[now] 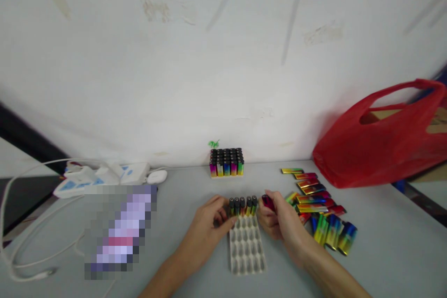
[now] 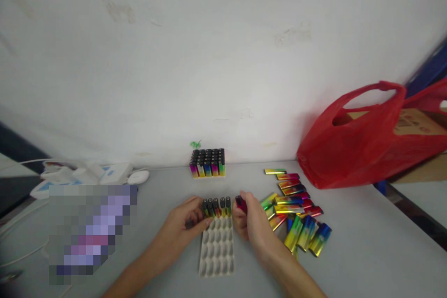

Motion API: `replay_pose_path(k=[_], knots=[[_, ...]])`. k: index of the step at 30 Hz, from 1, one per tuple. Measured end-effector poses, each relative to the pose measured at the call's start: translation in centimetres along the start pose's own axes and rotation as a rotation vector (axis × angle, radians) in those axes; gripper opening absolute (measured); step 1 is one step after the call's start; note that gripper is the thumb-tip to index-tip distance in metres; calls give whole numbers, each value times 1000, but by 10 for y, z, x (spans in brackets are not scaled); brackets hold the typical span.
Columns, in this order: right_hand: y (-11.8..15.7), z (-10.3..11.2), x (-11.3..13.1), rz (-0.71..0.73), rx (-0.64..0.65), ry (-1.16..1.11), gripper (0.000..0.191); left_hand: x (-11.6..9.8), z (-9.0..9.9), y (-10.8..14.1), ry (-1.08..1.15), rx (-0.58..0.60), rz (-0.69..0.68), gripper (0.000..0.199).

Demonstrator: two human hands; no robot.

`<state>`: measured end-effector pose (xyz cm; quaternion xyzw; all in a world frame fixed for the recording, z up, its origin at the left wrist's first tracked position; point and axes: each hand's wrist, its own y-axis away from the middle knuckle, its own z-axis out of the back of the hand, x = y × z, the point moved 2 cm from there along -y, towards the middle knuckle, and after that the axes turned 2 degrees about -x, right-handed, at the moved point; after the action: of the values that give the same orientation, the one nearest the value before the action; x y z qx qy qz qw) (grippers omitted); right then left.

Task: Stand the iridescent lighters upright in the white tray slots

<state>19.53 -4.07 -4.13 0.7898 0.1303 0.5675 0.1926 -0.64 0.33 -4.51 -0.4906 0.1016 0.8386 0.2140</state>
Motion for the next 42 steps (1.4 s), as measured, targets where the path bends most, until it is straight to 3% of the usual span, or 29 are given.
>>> replay_pose_path(k=[7, 14, 17, 22, 32, 37, 42], knots=[[4, 1, 1, 55, -47, 2, 48, 3, 0, -1, 11, 9, -4, 24], [-6, 4, -4, 62, 34, -41, 67, -2, 1, -1, 2, 0, 2, 26], [-5, 2, -1, 196, -22, -76, 68, -4, 2, 0, 14, 1, 6, 27], [10, -4, 13, 419, -73, -167, 54, -3, 1, 1, 14, -3, 7, 27], [13, -2, 26, 360, -15, -609, 31, -1, 0, -1, 26, 1, 3, 27], [14, -1, 29, 378, -10, -598, 26, -3, 1, 0, 28, 1, 14, 24], [17, -1, 26, 438, -60, -434, 37, -3, 2, 1, 25, -8, 0, 22]])
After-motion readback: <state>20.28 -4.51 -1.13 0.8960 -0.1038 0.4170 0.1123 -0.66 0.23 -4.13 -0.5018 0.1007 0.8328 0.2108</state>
